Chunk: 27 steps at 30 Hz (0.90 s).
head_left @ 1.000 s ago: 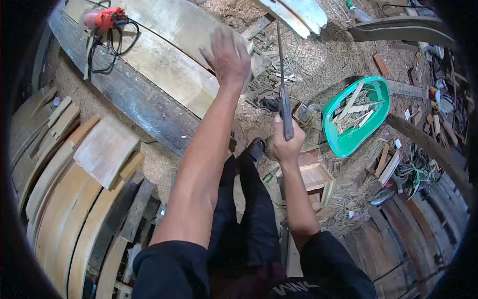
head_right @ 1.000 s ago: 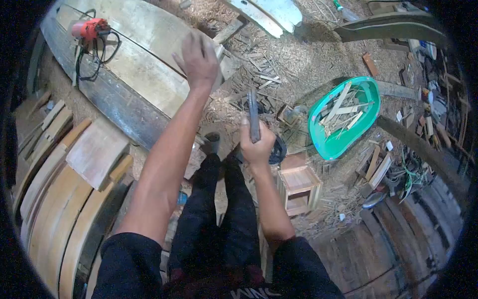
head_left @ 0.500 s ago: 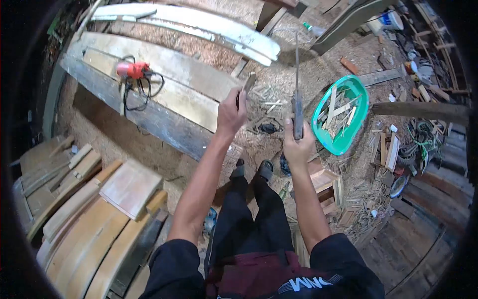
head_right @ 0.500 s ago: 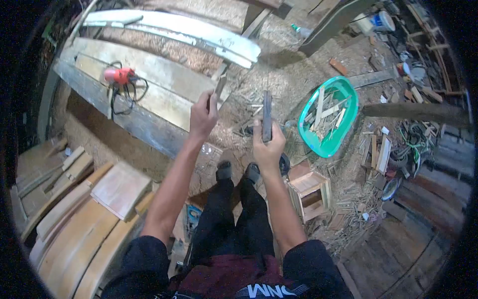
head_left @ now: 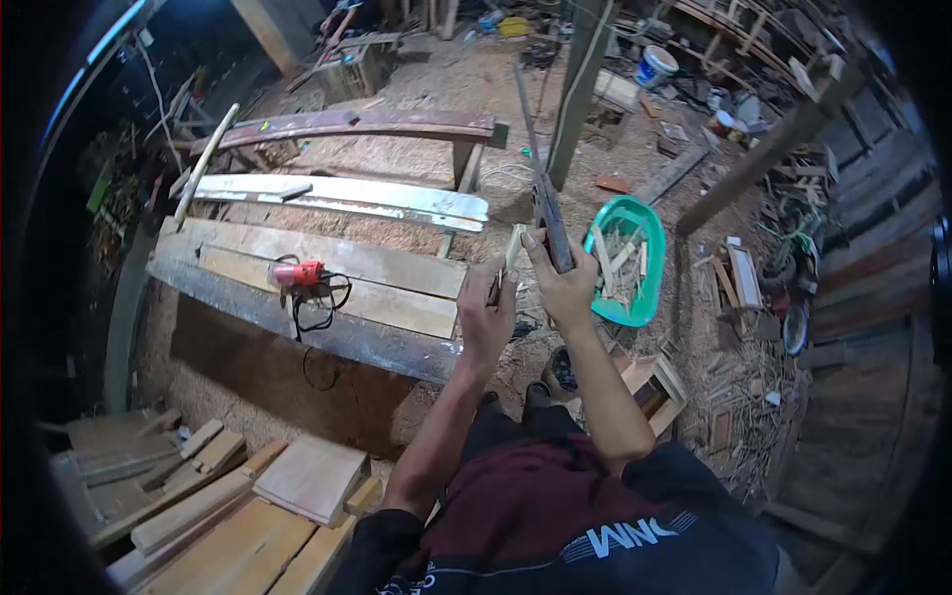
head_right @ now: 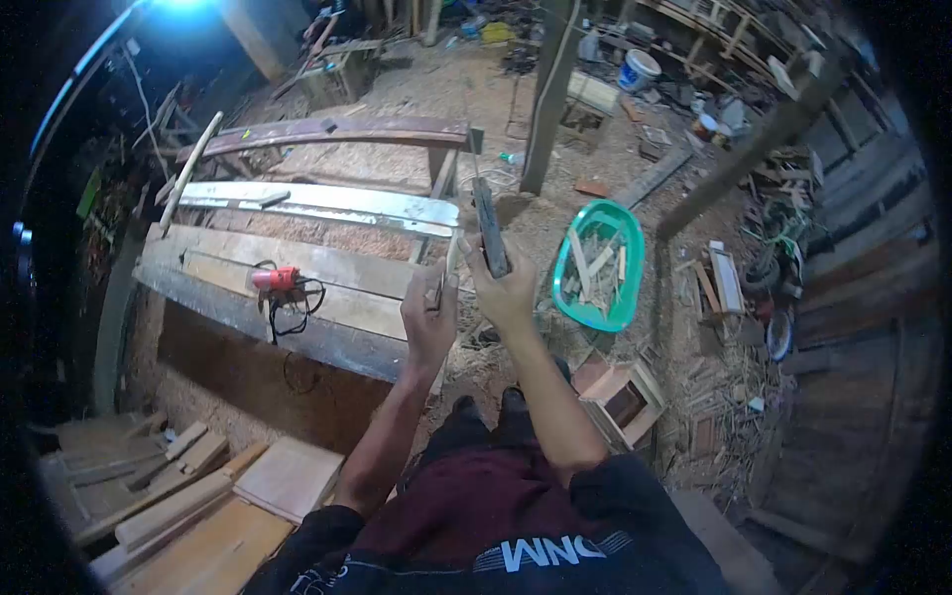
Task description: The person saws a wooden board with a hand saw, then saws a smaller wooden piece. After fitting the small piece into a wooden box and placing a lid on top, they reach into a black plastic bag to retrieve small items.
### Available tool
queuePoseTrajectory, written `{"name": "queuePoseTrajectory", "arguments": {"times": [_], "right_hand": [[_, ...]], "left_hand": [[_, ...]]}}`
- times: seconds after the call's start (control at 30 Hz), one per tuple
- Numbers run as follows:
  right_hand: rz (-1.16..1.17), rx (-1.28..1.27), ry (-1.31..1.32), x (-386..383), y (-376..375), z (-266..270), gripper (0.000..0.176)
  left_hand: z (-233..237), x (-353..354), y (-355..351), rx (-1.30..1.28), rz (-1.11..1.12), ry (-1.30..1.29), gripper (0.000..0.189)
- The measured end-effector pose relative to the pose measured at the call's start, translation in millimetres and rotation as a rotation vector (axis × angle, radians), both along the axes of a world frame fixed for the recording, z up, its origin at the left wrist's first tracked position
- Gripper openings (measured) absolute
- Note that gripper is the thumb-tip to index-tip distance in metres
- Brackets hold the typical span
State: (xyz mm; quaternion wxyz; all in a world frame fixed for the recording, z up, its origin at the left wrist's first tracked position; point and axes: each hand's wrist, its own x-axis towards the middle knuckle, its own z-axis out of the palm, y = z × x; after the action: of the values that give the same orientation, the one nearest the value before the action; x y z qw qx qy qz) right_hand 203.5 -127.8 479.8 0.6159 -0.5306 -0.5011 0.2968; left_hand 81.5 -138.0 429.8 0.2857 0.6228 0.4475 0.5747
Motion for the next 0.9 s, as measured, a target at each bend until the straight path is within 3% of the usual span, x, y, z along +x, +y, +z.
{"name": "queuePoseTrajectory", "arguments": {"times": [0.17, 0.2, 0.33, 0.43, 0.53, 0.77, 0.9], "right_hand": [[-0.089, 0.100, -0.222, 29.8, -35.7, 38.0, 0.022], [-0.124, 0.123, -0.263, 33.4, -41.5, 46.5, 0.020], [-0.210, 0.214, -0.433, 40.7, -66.1, 59.7, 0.020], [-0.222, 0.219, -0.402, 33.0, -80.3, 46.4, 0.020], [-0.268, 0.152, -0.278, 26.1, -92.1, 63.7, 0.020], [-0.366, 0.417, -0.261, 23.0, -121.7, 94.1, 0.020], [-0.381, 0.384, -0.113, 19.4, -129.9, 105.0, 0.019]], "left_hand": [[56.4, 23.5, -29.8, -0.254, -0.333, -0.423, 0.022], [58.6, 24.9, -35.0, -0.420, -0.392, -0.419, 0.023], [75.0, 31.4, -24.7, -0.739, -0.469, -0.782, 0.026], [71.1, 26.0, 20.8, -0.688, -0.384, -0.846, 0.027], [84.3, 11.6, 31.7, -0.656, -0.457, -0.901, 0.027], [41.6, -25.2, 82.8, -0.560, -0.319, -1.225, 0.031], [80.3, -16.8, 60.3, -0.531, -0.339, -1.037, 0.030]]}}
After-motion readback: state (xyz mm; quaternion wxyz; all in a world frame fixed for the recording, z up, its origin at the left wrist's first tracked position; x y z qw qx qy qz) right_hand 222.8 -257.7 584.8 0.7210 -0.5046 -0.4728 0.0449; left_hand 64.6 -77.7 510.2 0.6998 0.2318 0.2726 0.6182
